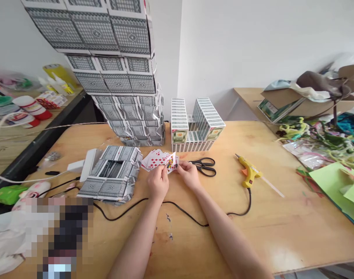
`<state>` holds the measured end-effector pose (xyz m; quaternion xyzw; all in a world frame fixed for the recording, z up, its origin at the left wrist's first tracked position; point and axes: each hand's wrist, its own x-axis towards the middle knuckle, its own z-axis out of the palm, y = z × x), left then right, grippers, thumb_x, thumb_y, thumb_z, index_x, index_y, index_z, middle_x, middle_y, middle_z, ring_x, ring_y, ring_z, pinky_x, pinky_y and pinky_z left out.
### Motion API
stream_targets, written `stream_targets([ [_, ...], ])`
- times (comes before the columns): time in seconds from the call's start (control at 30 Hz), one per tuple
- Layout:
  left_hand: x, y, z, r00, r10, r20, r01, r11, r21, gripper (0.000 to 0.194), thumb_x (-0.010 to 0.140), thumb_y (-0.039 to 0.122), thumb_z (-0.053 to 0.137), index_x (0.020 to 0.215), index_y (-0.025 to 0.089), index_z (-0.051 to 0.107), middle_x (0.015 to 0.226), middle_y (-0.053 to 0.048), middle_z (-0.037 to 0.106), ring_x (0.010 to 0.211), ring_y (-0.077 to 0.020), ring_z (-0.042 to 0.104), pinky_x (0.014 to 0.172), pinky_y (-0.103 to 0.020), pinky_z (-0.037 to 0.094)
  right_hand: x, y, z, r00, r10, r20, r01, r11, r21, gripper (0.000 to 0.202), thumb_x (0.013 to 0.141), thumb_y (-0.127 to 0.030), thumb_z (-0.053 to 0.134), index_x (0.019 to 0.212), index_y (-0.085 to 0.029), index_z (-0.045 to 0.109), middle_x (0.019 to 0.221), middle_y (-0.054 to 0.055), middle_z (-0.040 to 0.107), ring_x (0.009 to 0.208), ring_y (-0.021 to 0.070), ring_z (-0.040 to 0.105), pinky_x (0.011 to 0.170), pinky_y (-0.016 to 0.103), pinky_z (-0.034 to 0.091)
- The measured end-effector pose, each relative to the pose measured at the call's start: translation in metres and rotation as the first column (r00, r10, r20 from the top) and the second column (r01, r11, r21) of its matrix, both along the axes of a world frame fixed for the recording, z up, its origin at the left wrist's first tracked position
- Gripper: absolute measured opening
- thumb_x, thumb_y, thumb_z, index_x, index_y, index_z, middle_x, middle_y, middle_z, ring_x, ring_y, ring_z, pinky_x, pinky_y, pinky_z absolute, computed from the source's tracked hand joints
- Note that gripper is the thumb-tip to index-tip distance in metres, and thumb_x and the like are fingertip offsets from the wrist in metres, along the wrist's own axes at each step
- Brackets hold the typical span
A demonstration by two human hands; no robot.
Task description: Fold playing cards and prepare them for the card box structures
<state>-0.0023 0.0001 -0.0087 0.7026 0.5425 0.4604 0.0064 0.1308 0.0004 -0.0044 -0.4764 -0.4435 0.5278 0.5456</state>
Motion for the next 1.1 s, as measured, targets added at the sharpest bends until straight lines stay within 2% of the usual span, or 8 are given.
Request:
stream_targets([
  [0.1, 0.001, 0.001, 0.0, 1.0, -0.006, -0.003, 0.006, 1.0, 0.001, 0.025, 0.089, 0.028, 0.043, 0.072, 0.017, 0.057, 0.058, -0.003, 0.059, 0.055, -0.0144, 0.053, 0.056, -0.024, 0.036, -0.001, -0.001, -0.003, 0.969, -0.069, 0.239, 0.046, 0.994, 0.099, 0.025, 0.079, -0.034, 0.053, 0.09, -0.017, 0.068, 0.087, 0.006, 0.071, 0.078, 0.0207, 0.064, 0.073, 0.032, 0.051],
  [0.27, 0.003, -0.004, 0.0, 0.999, -0.039, 0.011, 0.039, 0.999, -0.009, 0.025, 0.089, 0.029, 0.044, 0.071, 0.017, 0.058, 0.058, -0.003, 0.059, 0.055, -0.014, 0.054, 0.057, -0.023, 0.037, -0.006, -0.008, -0.006, 0.737, -0.229, 0.636, 0.098, 0.967, 0.234, 0.026, 0.084, -0.027, 0.046, 0.093, -0.017, 0.068, 0.077, 0.006, 0.071, 0.066, 0.0172, 0.064, 0.061, 0.024, 0.046],
  [0.5, 0.009, -0.01, -0.001, 0.989, -0.113, 0.093, 0.12, 0.99, -0.069, 0.022, 0.085, 0.029, 0.049, 0.068, 0.019, 0.059, 0.057, -0.003, 0.058, 0.056, -0.0138, 0.054, 0.059, -0.023, 0.038, -0.016, -0.012, -0.016, 0.413, -0.412, 0.812, 0.201, 0.911, 0.36, 0.029, 0.084, -0.025, 0.043, 0.092, -0.011, 0.067, 0.062, 0.009, 0.068, 0.049, 0.0163, 0.059, 0.05, 0.024, 0.039],
  [0.57, 0.008, -0.009, 0.0, 0.983, -0.116, 0.143, 0.13, 0.987, -0.094, 0.022, 0.084, 0.03, 0.05, 0.067, 0.019, 0.059, 0.057, -0.002, 0.057, 0.057, -0.0138, 0.054, 0.06, -0.023, 0.038, -0.015, -0.012, -0.014, 0.48, -0.406, 0.778, 0.228, 0.914, 0.336, 0.027, 0.083, -0.027, 0.045, 0.087, -0.013, 0.068, 0.064, 0.009, 0.068, 0.052, 0.0167, 0.06, 0.053, 0.025, 0.041],
  [0.63, 0.005, -0.007, 0.001, 0.973, -0.096, 0.209, 0.123, 0.985, -0.122, 0.021, 0.083, 0.03, 0.05, 0.068, 0.018, 0.058, 0.058, -0.002, 0.057, 0.058, -0.0136, 0.053, 0.061, -0.023, 0.039, -0.012, -0.011, -0.008, 0.661, -0.362, 0.658, 0.237, 0.932, 0.275, 0.024, 0.081, -0.032, 0.049, 0.082, -0.016, 0.067, 0.069, 0.008, 0.069, 0.059, 0.0174, 0.062, 0.058, 0.026, 0.045],
  [0.77, 0.0, 0.0, 0.004, 0.929, -0.029, 0.369, 0.108, 0.975, -0.196, 0.021, 0.085, 0.031, 0.046, 0.073, 0.017, 0.055, 0.062, -0.001, 0.056, 0.057, -0.0123, 0.051, 0.057, -0.021, 0.039, -0.003, -0.005, 0.002, 0.979, -0.119, 0.167, 0.111, 0.992, 0.056, 0.037, 0.081, -0.05, 0.048, 0.072, -0.017, 0.061, 0.064, 0.005, 0.066, 0.055, 0.0167, 0.06, 0.054, 0.027, 0.047],
  [0.9, 0.0, 0.005, 0.007, 0.865, -0.049, 0.499, 0.209, 0.939, -0.271, 0.023, 0.084, 0.035, 0.046, 0.071, 0.017, 0.052, 0.058, 0.002, 0.051, 0.052, -0.0106, 0.048, 0.049, -0.018, 0.037, -0.002, -0.003, 0.0, 0.991, 0.076, -0.108, -0.085, 0.993, -0.083, 0.05, 0.081, -0.063, 0.04, 0.061, -0.018, 0.051, 0.043, -0.001, 0.051, 0.035, 0.0108, 0.043, 0.037, 0.023, 0.034],
  [1.1, 0.005, 0.005, 0.006, 0.799, -0.075, 0.596, 0.326, 0.887, -0.326, 0.025, 0.081, 0.036, 0.048, 0.064, 0.017, 0.049, 0.053, 0.004, 0.043, 0.047, -0.0093, 0.041, 0.044, -0.018, 0.033, -0.009, -0.006, 0.001, 0.996, 0.078, -0.041, -0.079, 0.997, -0.024, 0.049, 0.082, -0.064, 0.04, 0.061, -0.02, 0.044, 0.041, -0.006, 0.04, 0.035, 0.0076, 0.031, 0.035, 0.021, 0.023],
])
